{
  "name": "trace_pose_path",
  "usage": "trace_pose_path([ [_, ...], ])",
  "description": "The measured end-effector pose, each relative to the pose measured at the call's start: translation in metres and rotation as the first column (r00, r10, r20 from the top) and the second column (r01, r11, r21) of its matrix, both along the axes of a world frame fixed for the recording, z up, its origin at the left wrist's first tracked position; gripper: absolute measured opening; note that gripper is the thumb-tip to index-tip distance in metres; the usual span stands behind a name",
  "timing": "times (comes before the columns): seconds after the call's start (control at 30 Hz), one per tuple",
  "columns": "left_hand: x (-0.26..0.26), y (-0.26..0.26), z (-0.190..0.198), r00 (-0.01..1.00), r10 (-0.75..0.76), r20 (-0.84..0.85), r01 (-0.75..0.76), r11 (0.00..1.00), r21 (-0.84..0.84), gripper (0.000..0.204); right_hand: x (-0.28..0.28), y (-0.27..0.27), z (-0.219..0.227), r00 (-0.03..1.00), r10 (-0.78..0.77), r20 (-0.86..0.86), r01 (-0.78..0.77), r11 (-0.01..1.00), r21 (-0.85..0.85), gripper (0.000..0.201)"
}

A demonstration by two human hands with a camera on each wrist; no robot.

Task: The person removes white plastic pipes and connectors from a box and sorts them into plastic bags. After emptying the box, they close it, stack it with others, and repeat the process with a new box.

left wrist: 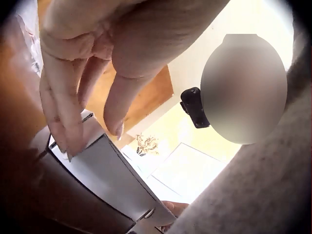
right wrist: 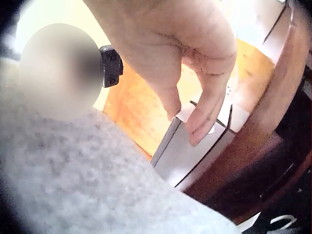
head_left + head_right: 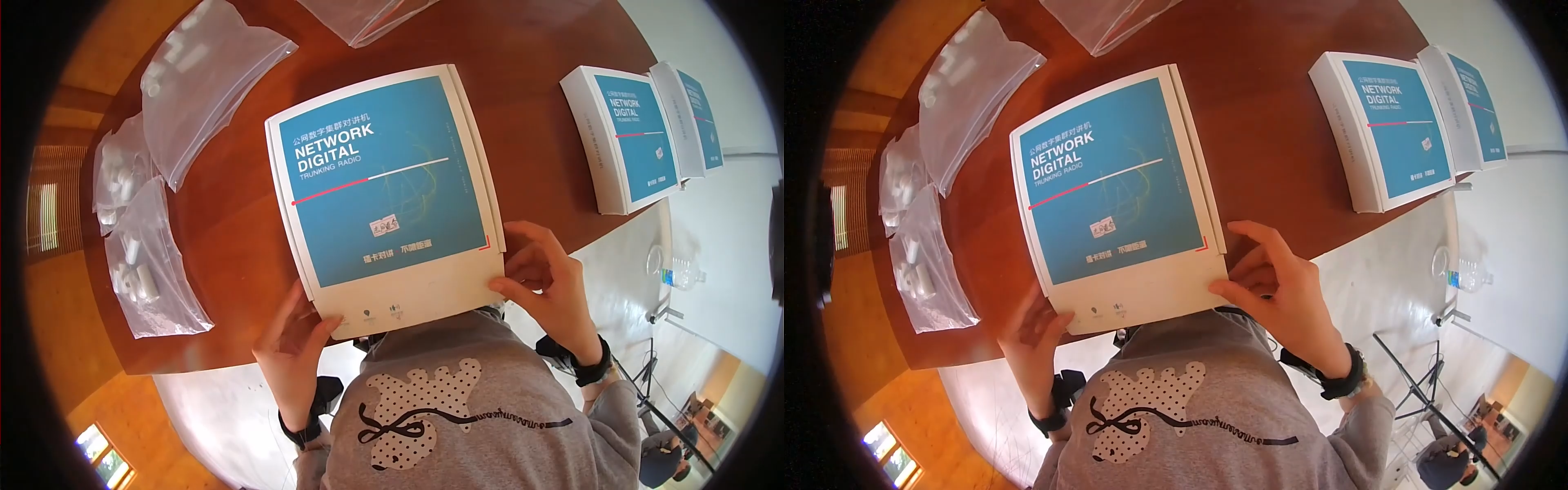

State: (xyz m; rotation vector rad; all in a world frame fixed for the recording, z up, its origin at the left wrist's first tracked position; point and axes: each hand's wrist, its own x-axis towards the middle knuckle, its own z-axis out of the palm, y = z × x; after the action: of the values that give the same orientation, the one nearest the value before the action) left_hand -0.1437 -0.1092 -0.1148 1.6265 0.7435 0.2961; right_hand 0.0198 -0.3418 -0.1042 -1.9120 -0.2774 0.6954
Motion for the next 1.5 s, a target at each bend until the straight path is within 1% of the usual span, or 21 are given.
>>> trace_pose_path([
  [0.07,0.001,0.000,-0.004,0.999,-0.002,-0.038,0.002,1.000,0.016,0.055,0.002,0.001,-0.004,0.998,-0.007,-0.058,0.006,1.000,-0.005,0.059],
  [0.17,0.010,0.003,-0.009,0.994,-0.028,-0.110,0.036,0.997,0.066,0.060,0.009,0.005,-0.006,0.988,0.110,0.104,-0.093,0.983,-0.156,0.069],
  [0.23,0.021,0.001,-0.012,0.996,-0.047,-0.075,0.055,0.991,0.118,0.064,0.016,0.009,-0.013,0.891,0.213,0.401,-0.144,0.970,-0.197,0.076],
  [0.3,0.028,0.004,-0.015,0.994,-0.082,-0.078,0.094,0.983,0.156,0.065,0.024,0.013,-0.021,0.803,0.256,0.538,-0.189,0.966,-0.176,0.081],
  [0.4,0.035,0.009,-0.030,0.996,-0.084,-0.027,0.086,0.990,0.111,0.066,0.035,0.017,-0.035,0.784,0.254,0.567,-0.255,0.964,-0.079,0.082],
  [0.47,0.039,0.005,-0.032,0.997,-0.026,-0.068,0.031,0.996,0.084,0.061,0.038,0.020,-0.040,0.679,0.252,0.689,-0.240,0.964,-0.116,0.080],
  [0.5,0.039,0.002,-0.030,0.999,-0.016,-0.032,0.020,0.992,0.125,0.061,0.040,0.021,-0.041,0.619,0.253,0.744,-0.231,0.964,-0.135,0.079],
  [0.57,0.036,-0.003,-0.023,0.999,-0.001,0.039,-0.007,0.978,0.206,0.059,0.036,0.014,-0.036,0.627,0.195,0.754,-0.197,0.976,-0.089,0.075],
  [0.7,0.046,-0.013,0.015,0.970,-0.239,0.049,0.189,0.862,0.470,0.062,0.036,-0.024,-0.002,0.585,0.071,0.808,-0.075,0.997,-0.033,0.071],
  [0.73,0.052,-0.016,0.027,0.935,-0.354,-0.005,0.308,0.806,0.505,0.066,0.038,-0.040,0.008,0.573,0.056,0.817,-0.033,0.998,-0.045,0.068],
  [0.77,0.062,-0.024,0.035,0.885,-0.465,0.023,0.415,0.810,0.413,0.058,0.039,-0.057,0.015,0.582,-0.019,0.813,0.046,0.999,-0.009,0.064],
  [0.8,0.083,-0.029,0.048,0.728,-0.686,0.003,0.587,0.626,0.514,0.054,0.038,-0.070,0.031,0.624,-0.068,0.779,0.175,0.983,-0.054,0.060],
  [0.83,0.100,-0.038,0.050,0.593,-0.804,0.037,0.705,0.541,0.459,0.059,0.041,-0.085,0.030,0.658,-0.246,0.712,0.236,0.965,0.115,0.059],
  [0.93,0.149,-0.070,0.018,0.259,-0.955,0.147,0.883,0.296,0.364,0.089,0.068,-0.124,0.028,0.507,-0.282,0.814,0.373,0.924,0.088,0.050],
  [0.97,0.167,-0.085,0.017,0.242,-0.966,0.092,0.896,0.259,0.360,0.091,0.075,-0.132,0.027,0.465,-0.268,0.844,0.410,0.910,0.062,0.049],
  [1.03,0.192,-0.109,-0.002,0.121,-0.979,0.165,0.812,0.193,0.550,0.092,0.087,-0.143,0.014,0.358,-0.210,0.910,0.497,0.868,0.005,0.045],
  [1.17,0.214,-0.136,-0.010,0.118,-0.981,0.154,0.799,0.186,0.572,0.095,0.103,-0.148,0.017,0.233,0.005,0.972,0.633,0.758,-0.155,0.041],
  [1.33,0.228,-0.147,-0.014,0.176,-0.958,0.226,0.775,0.277,0.568,0.095,0.126,-0.158,0.035,0.402,-0.012,0.916,0.505,0.837,-0.211,0.041],
  [1.43,0.229,-0.138,-0.007,0.133,-0.966,0.223,0.895,0.214,0.391,0.096,0.153,-0.159,0.065,0.534,0.068,0.843,0.389,0.865,-0.316,0.036],
  [1.47,0.229,-0.132,-0.005,0.186,-0.939,0.288,0.886,0.287,0.364,0.083,0.162,-0.150,0.080,0.585,0.076,0.808,0.357,0.870,-0.341,0.034],
  [1.5,0.229,-0.121,0.000,0.196,-0.945,0.261,0.897,0.280,0.341,0.074,0.172,-0.141,0.093,0.633,0.089,0.769,0.322,0.873,-0.366,0.032],
])
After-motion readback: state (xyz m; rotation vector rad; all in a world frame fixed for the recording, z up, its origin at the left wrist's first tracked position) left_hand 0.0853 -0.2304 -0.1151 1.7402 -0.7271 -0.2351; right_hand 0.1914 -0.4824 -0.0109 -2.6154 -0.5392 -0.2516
